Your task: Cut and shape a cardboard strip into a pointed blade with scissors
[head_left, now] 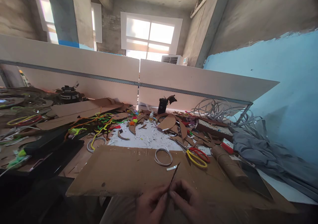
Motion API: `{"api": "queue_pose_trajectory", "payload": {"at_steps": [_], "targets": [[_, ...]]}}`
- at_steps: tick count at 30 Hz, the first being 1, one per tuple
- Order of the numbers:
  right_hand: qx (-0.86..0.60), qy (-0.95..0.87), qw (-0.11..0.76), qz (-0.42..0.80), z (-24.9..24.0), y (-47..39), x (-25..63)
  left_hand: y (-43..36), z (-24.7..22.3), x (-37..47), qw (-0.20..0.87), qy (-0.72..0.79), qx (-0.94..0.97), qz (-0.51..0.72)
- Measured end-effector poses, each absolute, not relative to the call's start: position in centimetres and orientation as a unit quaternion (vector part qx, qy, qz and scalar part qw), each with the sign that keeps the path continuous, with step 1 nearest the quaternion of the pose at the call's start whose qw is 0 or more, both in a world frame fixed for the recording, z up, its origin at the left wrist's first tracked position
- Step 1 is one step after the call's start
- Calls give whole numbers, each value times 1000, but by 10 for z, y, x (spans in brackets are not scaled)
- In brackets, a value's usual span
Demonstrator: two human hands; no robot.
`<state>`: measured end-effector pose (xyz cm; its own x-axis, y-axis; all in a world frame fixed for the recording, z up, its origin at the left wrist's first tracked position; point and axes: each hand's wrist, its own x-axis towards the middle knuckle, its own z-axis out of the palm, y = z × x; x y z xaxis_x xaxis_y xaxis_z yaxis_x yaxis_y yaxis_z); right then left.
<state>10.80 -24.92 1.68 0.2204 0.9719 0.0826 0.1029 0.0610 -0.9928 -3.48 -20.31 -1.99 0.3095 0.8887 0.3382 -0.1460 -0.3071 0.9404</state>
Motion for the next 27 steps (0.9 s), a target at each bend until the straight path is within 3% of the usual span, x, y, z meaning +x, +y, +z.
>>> {"api": "queue_pose_trajectory", "payload": {"at_steps": [6,14,27], "targets": [[-563,-483,550,383,16,-250,110,-202,-16,-37,599,284,615,426],[-552,-470,560,400,19,-254,110,-203,-12,-33,700,231,533,414],[-575,-490,537,375,11,-253,113,-209,0,-33,728,228,503,406]]}}
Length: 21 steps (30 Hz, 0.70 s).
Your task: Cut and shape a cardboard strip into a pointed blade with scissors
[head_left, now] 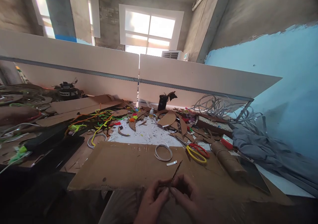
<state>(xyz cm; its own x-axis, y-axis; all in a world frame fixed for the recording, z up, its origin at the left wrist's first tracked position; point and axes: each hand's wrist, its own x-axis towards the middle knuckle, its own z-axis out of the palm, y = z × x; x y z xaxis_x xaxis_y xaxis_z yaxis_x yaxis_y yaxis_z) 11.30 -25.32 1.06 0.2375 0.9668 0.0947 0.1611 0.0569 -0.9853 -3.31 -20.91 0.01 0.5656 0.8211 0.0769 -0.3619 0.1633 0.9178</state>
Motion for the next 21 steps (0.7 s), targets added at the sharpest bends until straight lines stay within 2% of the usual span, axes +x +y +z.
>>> {"api": "queue_pose_trajectory", "payload": {"at_steps": [21], "targets": [[-562,-483,539,401,15,-256,112,-207,-4,-37,707,241,520,414]]}}
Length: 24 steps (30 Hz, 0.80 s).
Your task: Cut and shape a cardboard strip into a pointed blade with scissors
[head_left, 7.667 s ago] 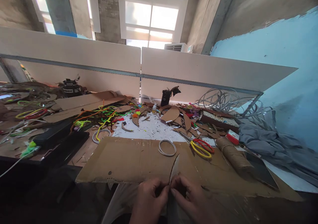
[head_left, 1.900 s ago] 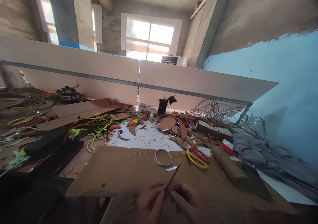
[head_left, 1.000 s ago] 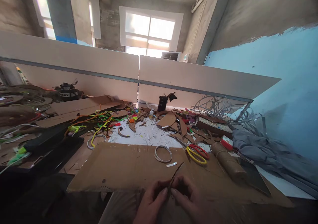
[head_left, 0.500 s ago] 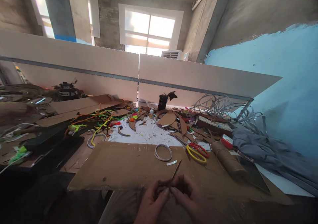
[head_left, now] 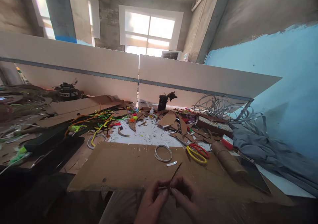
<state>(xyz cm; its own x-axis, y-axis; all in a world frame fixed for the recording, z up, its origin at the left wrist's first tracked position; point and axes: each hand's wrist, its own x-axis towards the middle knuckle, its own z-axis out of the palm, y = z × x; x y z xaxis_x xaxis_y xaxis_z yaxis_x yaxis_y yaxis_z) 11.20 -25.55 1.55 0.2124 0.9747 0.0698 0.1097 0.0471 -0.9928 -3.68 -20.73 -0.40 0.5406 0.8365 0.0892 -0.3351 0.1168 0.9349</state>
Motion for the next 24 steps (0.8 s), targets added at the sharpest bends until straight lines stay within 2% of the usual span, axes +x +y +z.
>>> {"api": "queue_pose_trajectory", "payload": {"at_steps": [11,18,24], "targets": [[-581,-526,517,346,14,-254,111,-210,-9,-36,616,296,590,429],[-638,-577,464,212,18,-258,109,-210,-7,-37,607,306,594,430],[-635,-594,453,197,21,-258,109,-212,-3,-35,609,320,584,431]]}}
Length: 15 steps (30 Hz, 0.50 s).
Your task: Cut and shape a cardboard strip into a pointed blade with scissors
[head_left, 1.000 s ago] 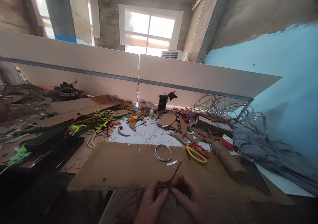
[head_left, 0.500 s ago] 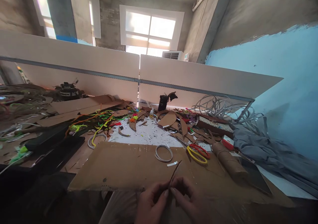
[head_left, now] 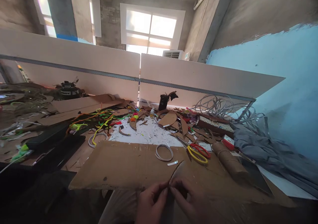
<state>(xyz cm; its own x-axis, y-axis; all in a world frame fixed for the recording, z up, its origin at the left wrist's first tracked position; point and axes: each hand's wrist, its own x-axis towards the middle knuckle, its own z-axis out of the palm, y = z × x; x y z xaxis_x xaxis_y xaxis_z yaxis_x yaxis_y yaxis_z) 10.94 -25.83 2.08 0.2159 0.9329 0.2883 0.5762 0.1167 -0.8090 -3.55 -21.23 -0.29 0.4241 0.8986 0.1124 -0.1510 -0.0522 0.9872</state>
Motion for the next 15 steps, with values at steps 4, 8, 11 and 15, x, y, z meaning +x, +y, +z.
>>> {"api": "queue_pose_trajectory", "payload": {"at_steps": [4,8,11,15], "targets": [[-625,-601,450,213,20,-257,110,-212,-1,-36,600,330,590,428],[-620,-600,455,218,18,-256,110,-210,-2,-37,605,319,596,421],[-622,-595,458,220,17,-256,110,-209,-2,-38,610,321,592,418],[-620,-586,465,235,18,-256,110,-209,-1,-38,610,327,594,411]]}}
